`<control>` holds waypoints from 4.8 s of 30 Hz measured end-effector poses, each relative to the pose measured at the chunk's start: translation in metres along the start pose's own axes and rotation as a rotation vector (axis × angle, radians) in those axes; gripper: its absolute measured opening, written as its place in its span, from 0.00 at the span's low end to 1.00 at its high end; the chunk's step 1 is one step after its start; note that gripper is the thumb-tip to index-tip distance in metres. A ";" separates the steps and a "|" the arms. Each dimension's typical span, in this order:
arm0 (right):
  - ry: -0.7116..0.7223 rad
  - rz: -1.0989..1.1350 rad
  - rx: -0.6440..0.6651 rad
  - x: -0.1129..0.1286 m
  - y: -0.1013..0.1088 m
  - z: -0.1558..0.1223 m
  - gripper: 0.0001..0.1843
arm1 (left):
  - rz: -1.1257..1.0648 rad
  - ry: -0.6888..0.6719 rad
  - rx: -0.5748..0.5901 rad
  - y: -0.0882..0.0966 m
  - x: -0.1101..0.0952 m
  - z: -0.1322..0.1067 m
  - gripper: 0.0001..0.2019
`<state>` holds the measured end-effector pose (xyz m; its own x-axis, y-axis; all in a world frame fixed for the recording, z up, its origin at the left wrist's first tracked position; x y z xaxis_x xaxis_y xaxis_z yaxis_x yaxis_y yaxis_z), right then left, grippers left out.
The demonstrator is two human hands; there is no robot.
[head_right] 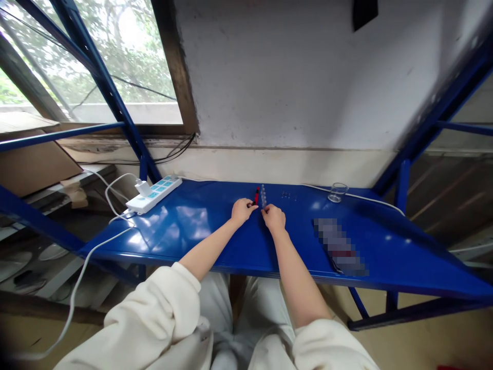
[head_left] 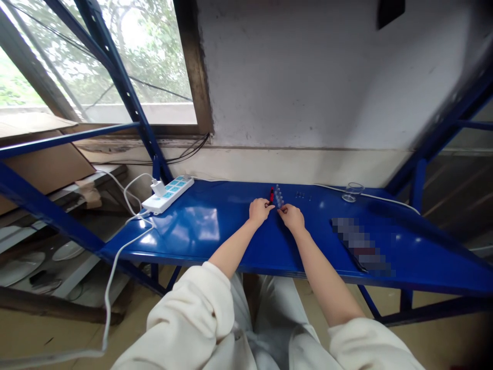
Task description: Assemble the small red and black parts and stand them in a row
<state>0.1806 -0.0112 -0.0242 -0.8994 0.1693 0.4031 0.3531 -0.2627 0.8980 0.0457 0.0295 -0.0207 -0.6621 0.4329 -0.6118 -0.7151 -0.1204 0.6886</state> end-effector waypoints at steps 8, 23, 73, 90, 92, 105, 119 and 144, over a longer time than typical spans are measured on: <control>-0.001 -0.050 0.001 0.001 0.001 -0.001 0.10 | 0.087 0.062 0.041 -0.005 0.006 0.004 0.11; 0.038 -0.062 0.004 0.010 0.009 -0.010 0.10 | 0.325 -0.326 0.007 0.021 -0.011 -0.020 0.14; 0.436 0.056 -0.076 0.071 -0.007 -0.008 0.06 | -0.174 -0.286 -0.391 0.074 0.019 -0.035 0.13; 0.378 0.131 -0.121 0.070 -0.008 -0.008 0.08 | -0.262 -0.250 -0.261 0.071 0.016 -0.035 0.14; 0.393 0.137 -0.124 0.070 -0.007 -0.009 0.08 | -0.325 -0.203 -0.294 0.071 0.017 -0.033 0.12; 0.438 0.089 -0.099 0.073 -0.009 -0.011 0.09 | -0.436 -0.142 -0.263 0.063 0.025 -0.029 0.09; 0.443 0.204 -0.103 0.076 -0.006 -0.014 0.11 | -0.555 -0.001 -0.263 0.066 0.041 -0.021 0.12; 0.393 0.347 -0.464 0.068 0.007 -0.013 0.15 | 0.288 0.506 -0.214 0.092 0.078 -0.021 0.09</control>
<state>0.1184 -0.0137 0.0068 -0.8120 -0.3309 0.4807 0.5689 -0.6328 0.5253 -0.0759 0.0336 -0.0130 -0.8219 -0.1150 -0.5580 -0.4862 -0.3688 0.7922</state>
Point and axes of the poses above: each hand's wrist, its own z-axis towards the middle knuckle, its own y-axis out of the back of the hand, x = y × z, the point moved 2 cm from there along z, towards the middle knuckle, and after that the axes turned 6 degrees about -z, right-handed, at the moved point
